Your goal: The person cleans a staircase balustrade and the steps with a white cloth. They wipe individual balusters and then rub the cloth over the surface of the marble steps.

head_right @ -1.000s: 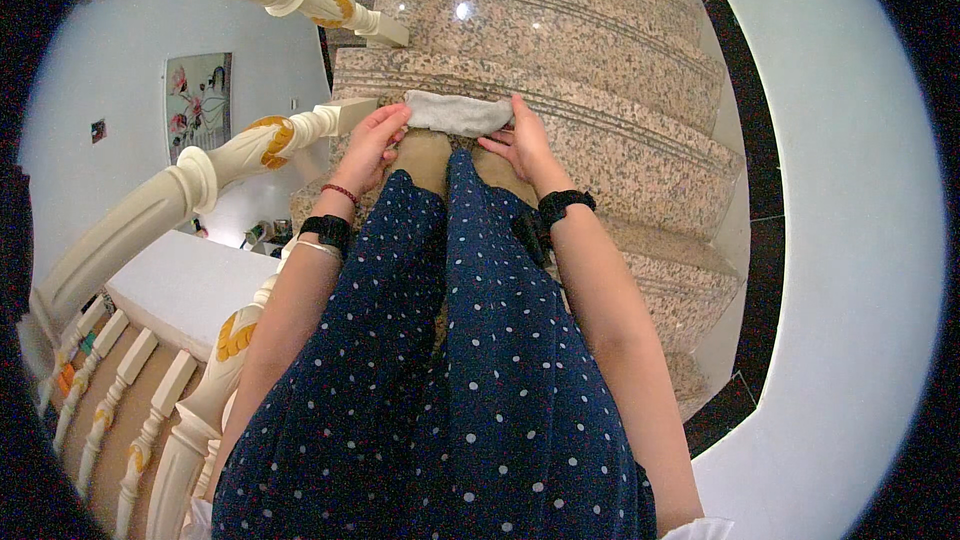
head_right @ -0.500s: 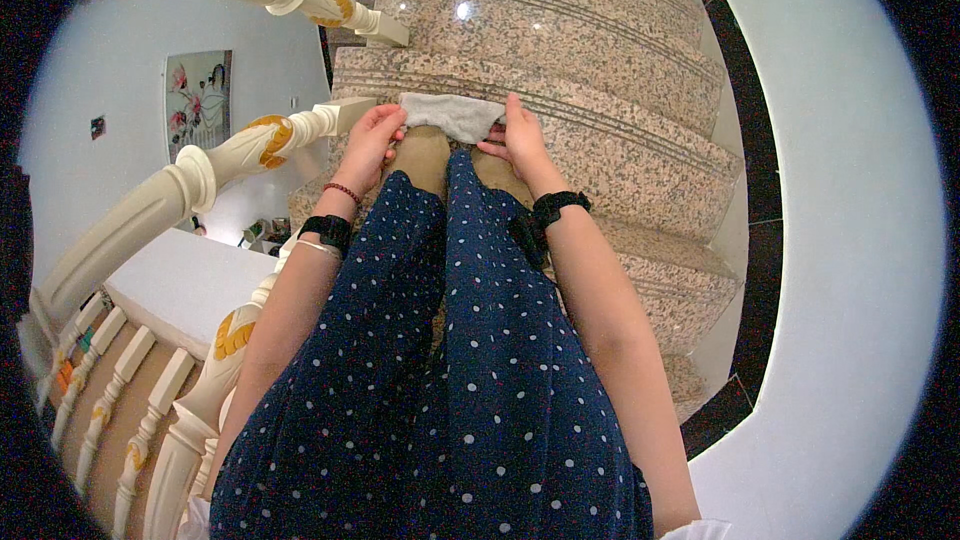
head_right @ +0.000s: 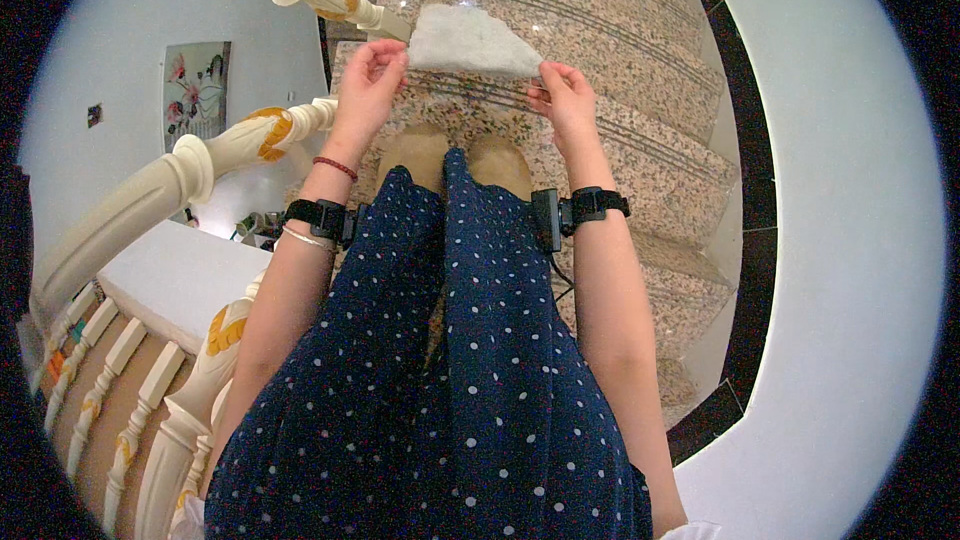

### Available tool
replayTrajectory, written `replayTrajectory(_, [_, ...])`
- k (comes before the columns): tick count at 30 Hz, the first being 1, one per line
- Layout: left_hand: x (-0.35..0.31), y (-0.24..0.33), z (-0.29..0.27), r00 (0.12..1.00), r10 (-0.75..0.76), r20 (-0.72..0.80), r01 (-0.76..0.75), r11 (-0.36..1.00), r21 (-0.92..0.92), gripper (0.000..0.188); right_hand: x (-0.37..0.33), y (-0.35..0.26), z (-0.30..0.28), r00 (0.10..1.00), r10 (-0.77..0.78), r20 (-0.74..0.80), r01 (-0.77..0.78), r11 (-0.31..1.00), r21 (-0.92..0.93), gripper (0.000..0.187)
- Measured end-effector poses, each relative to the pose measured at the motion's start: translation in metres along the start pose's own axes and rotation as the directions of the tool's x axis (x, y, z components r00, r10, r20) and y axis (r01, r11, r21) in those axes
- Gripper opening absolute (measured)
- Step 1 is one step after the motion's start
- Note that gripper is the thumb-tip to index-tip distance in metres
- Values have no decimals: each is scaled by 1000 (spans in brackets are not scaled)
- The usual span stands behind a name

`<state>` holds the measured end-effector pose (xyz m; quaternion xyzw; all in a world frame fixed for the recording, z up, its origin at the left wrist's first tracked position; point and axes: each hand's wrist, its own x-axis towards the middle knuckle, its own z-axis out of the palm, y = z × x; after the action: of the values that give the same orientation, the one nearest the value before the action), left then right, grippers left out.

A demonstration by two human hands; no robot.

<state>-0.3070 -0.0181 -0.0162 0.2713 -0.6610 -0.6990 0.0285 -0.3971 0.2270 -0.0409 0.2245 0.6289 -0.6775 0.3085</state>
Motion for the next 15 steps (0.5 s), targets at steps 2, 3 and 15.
replayTrajectory(2, [-7, -5, 5, 1000, -9, 26, 9, 999, 34, 19, 2, 6, -8, 998, 58, -7, -59, 993, -98, 23])
replayTrajectory(3, [-11, -15, 5, 996, -81, 45, 82, 996, -21, 20, 1, 14, -9, 998, 58, -7, -59, 993, -98, 23])
replayTrajectory(15, [-32, -33, 10, 848, -453, 275, 516, 826, -227, 24, -14, 54, 30, 839, 457, 295, -484, 875, 23, 14])
